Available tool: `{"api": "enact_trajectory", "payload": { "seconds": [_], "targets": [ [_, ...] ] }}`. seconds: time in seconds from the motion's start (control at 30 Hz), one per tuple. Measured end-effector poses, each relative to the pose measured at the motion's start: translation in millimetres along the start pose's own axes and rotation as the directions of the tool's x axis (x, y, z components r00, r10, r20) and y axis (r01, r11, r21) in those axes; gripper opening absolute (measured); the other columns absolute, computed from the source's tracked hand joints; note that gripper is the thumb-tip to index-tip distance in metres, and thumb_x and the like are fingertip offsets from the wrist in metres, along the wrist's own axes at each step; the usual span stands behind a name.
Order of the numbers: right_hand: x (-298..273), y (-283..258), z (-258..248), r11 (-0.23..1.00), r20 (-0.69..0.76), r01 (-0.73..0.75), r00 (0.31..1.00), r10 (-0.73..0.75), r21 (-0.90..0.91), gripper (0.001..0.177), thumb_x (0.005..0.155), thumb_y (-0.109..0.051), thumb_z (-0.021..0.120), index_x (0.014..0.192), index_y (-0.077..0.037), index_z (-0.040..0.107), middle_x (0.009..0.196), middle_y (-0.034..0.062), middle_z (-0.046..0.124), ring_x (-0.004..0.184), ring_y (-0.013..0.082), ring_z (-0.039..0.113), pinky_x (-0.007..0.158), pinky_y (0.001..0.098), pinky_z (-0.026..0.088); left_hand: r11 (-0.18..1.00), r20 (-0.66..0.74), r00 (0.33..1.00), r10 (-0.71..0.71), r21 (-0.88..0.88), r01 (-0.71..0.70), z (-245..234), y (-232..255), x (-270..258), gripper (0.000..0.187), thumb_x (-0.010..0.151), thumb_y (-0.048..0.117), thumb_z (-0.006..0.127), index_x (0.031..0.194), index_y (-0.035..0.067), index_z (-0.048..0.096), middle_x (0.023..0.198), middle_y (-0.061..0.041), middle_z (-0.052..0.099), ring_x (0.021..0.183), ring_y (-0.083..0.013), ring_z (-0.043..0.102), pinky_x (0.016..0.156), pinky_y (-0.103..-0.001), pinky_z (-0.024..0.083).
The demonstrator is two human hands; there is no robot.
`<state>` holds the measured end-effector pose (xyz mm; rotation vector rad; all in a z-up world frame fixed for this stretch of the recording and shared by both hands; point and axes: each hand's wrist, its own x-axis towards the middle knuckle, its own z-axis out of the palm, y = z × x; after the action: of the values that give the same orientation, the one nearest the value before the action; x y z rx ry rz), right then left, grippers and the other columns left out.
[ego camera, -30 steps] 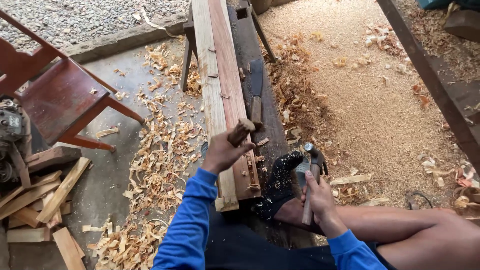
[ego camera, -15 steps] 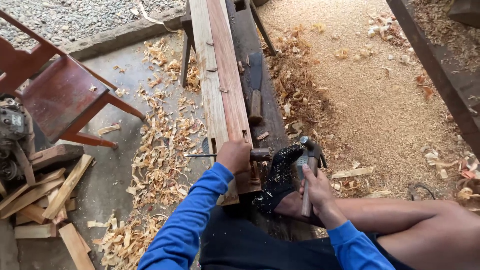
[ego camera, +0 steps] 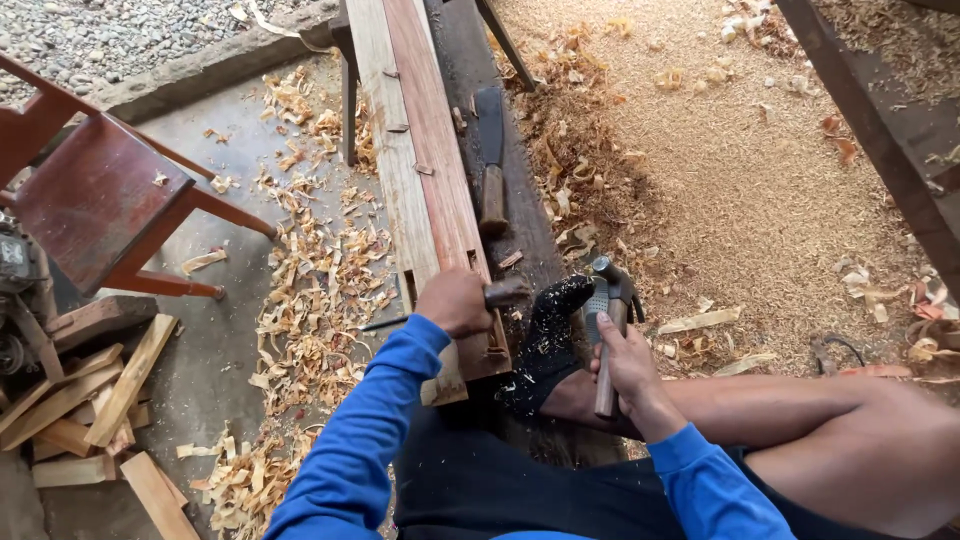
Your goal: Chiseling a groove into a wooden beam using a hammer and a chisel.
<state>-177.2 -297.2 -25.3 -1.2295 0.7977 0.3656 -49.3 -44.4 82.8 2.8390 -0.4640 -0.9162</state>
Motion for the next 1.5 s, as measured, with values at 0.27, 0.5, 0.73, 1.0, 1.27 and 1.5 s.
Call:
{"api": "enact_trajectory", "payload": {
  "seconds": [0.27,0.5,0.73,1.0,1.27,1.5],
  "targets": [
    [5,-2,-1,0.999,-0.005,-0.047,0.999,0.047,0.004,0.037,0.097,-0.046,0.061,0.095,-0.010,0.052,0.069,0.0023,0.053,0.053,0.0134,0.053,0.044,0.0314,0.047,0.312,-0.359,0.901,0.243,-0.850,-0.424,-23,-14,-33,0.037,0.083,0.019,0.085,0.112,0.002,0.069,0.104,-0.009,0.074,0.088,-0.0174,0.070,0.080,-0.033,0.059],
    [10,1,-5,0.998,-0.024,-0.052,0.998,0.051,-0.043,0.036,0.100,-0.045,0.061,0.091,-0.011,0.050,0.068,0.0013,0.051,0.052,0.0133,0.052,0.043,0.0313,0.046,-0.037,-0.811,0.481,-0.333,-0.498,-0.866,-80,-15,-51,0.037,0.101,0.031,0.075,0.124,0.005,0.062,0.085,0.001,0.057,0.069,-0.0065,0.055,0.061,-0.023,0.044],
    [20,5,-11,0.997,0.005,-0.058,0.998,0.057,0.042,0.028,0.101,-0.040,0.060,0.091,-0.014,0.052,0.066,-0.0003,0.051,0.051,0.0129,0.052,0.043,0.0313,0.046,0.002,-0.750,0.554,-0.362,-0.595,-0.804,-35,-25,-34,0.034,0.101,0.030,0.074,0.115,0.001,0.064,0.081,0.000,0.060,0.069,-0.0091,0.059,0.063,-0.025,0.048],
    [11,-3,-4,0.998,-0.014,-0.048,0.999,0.048,0.041,0.033,0.102,-0.040,0.060,0.090,-0.012,0.049,0.066,0.0019,0.051,0.052,0.0144,0.053,0.043,0.0326,0.046,-0.099,-0.665,0.613,-0.426,-0.639,-0.763,-3,-35,-33,0.032,0.099,0.030,0.075,0.113,0.002,0.066,0.083,0.000,0.062,0.071,-0.0096,0.060,0.066,-0.025,0.048],
    [9,-6,-2,0.998,-0.028,-0.060,0.998,0.061,0.031,0.033,0.101,-0.041,0.060,0.089,-0.012,0.049,0.066,0.0010,0.051,0.051,0.0138,0.053,0.043,0.0325,0.047,-0.119,-0.637,0.671,-0.380,-0.686,-0.718,18,-31,-33,0.033,0.098,0.030,0.076,0.113,0.002,0.067,0.080,0.002,0.061,0.069,-0.0089,0.058,0.063,-0.025,0.047],
    [10,-4,-4,0.997,-0.036,-0.074,0.997,0.074,-0.010,0.032,0.101,-0.042,0.060,0.089,-0.013,0.051,0.066,0.0002,0.051,0.050,0.0130,0.051,0.043,0.0314,0.046,0.722,-0.564,0.825,0.040,-0.554,-0.414,2,-10,-78,0.066,0.061,0.040,0.095,0.115,0.012,0.068,0.092,-0.003,0.070,0.075,-0.0149,0.068,0.066,-0.032,0.058]
  ]
}}
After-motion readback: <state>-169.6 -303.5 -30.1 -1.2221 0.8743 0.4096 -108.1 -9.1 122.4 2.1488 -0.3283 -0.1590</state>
